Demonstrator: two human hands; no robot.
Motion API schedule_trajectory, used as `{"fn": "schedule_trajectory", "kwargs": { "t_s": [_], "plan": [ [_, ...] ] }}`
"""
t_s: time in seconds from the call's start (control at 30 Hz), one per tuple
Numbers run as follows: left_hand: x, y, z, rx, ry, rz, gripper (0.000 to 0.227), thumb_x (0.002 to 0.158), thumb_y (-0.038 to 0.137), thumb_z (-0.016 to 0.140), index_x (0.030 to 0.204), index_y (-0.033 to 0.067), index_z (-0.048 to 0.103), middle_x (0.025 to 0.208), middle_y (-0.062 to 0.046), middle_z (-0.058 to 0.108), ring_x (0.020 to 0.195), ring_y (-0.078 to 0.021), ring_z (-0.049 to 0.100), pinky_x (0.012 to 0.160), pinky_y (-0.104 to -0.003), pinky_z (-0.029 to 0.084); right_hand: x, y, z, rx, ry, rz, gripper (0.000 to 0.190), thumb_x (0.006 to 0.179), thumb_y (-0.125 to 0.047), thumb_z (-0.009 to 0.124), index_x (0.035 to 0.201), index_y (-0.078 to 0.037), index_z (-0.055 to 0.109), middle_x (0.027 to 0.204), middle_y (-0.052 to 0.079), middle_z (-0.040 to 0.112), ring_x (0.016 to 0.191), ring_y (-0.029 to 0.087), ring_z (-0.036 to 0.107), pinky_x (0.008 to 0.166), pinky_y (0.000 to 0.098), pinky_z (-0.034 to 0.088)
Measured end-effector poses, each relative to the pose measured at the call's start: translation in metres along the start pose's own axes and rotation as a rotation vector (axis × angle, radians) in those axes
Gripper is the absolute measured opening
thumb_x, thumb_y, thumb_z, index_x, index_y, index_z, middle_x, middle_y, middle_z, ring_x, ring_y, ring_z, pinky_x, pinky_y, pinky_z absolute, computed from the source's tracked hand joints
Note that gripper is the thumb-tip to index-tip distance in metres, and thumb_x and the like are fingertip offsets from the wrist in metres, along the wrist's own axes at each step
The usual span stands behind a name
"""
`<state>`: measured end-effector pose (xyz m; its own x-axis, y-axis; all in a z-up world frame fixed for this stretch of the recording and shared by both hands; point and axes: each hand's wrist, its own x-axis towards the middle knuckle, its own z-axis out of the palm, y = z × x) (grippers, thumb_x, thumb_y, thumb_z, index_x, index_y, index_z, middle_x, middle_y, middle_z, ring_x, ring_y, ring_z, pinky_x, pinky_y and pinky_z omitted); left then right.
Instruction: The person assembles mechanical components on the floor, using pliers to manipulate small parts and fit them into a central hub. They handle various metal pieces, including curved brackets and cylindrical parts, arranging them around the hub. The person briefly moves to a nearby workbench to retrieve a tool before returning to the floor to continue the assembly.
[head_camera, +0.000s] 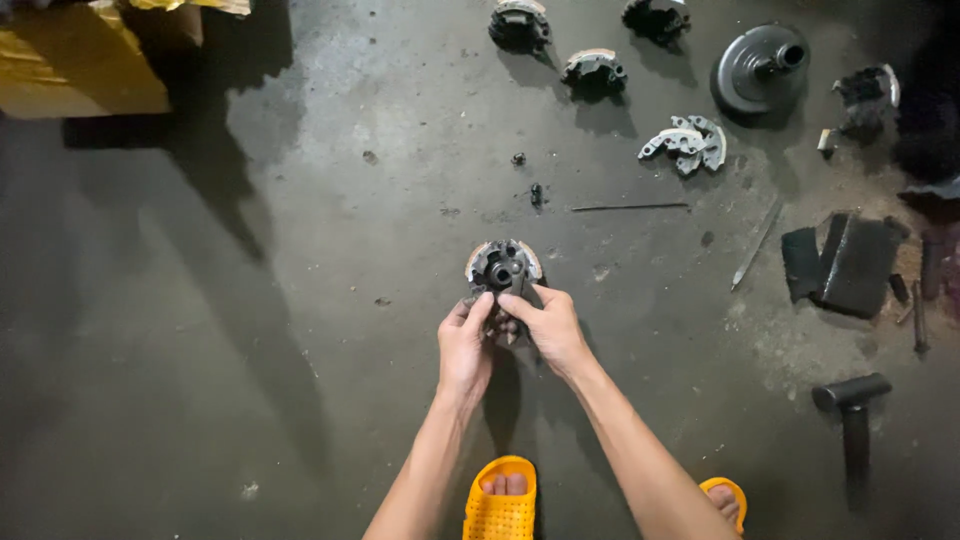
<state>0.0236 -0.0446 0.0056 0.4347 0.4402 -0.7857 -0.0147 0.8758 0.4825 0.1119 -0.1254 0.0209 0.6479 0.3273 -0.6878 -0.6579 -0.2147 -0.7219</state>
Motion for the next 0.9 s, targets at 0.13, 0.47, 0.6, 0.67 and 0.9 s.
{"fn": "schedule_trajectory", "kwargs": {
  "t_s": [0.13,0.47,0.6,0.67,0.9],
  "plan": [
    [-0.005,0.001,0.007,0.270,-0.126,0.225,0.021,0.090,0.008,0.079,0.108,0.0006,0.074,0.094,-0.013,0.075,0.084,-0.0178,0.067,0.077,-0.034,0.058,0.009,-0.005,-0.010,0.106,-0.074,0.100,0.015,0.087,-0.005,0.078,0.079,0.002,0.068,0.059,0.013,0.058,0.046,0.017,0.052,0.035,0.0310,0.047],
    [0.091,0.043,0.020,1.092,-0.290,0.988,0.008,0.096,0.022,0.075,0.096,0.0141,0.078,0.091,-0.002,0.071,0.089,-0.0229,0.066,0.083,-0.035,0.054,0.028,-0.036,-0.043,-0.162,-0.017,-0.128,0.027,0.102,-0.015,0.068,0.086,0.006,0.069,0.069,0.017,0.066,0.052,0.019,0.063,0.042,0.0359,0.059],
    [0.099,0.052,0.034,1.325,-0.316,0.943,0.022,0.097,0.024,0.069,0.082,0.0086,0.067,0.085,-0.008,0.063,0.086,-0.0325,0.064,0.076,-0.044,0.054,0.040,-0.041,-0.055,-0.386,-0.073,-0.274,0.045,0.110,-0.035,0.054,0.089,-0.001,0.075,0.070,0.014,0.071,0.061,0.019,0.070,0.053,0.0347,0.062],
    [0.096,0.054,0.038,1.339,-0.308,0.905,0.027,0.097,0.026,0.068,0.077,0.0079,0.063,0.081,-0.009,0.061,0.084,-0.0354,0.063,0.074,-0.046,0.053,0.040,-0.047,-0.057,-0.460,-0.071,-0.309,0.044,0.110,-0.033,0.053,0.088,-0.004,0.077,0.070,0.013,0.074,0.063,0.019,0.073,0.056,0.0339,0.061],
    [0.101,0.049,0.033,1.454,-0.310,0.938,0.023,0.095,0.027,0.069,0.079,0.0113,0.065,0.081,-0.005,0.057,0.085,-0.0313,0.062,0.076,-0.043,0.051,0.030,-0.084,-0.051,-0.463,-0.169,-0.149,0.030,0.105,-0.008,0.050,0.129,0.007,0.060,0.081,0.030,0.074,0.065,0.032,0.077,0.052,0.0407,0.064]
  ]
}}
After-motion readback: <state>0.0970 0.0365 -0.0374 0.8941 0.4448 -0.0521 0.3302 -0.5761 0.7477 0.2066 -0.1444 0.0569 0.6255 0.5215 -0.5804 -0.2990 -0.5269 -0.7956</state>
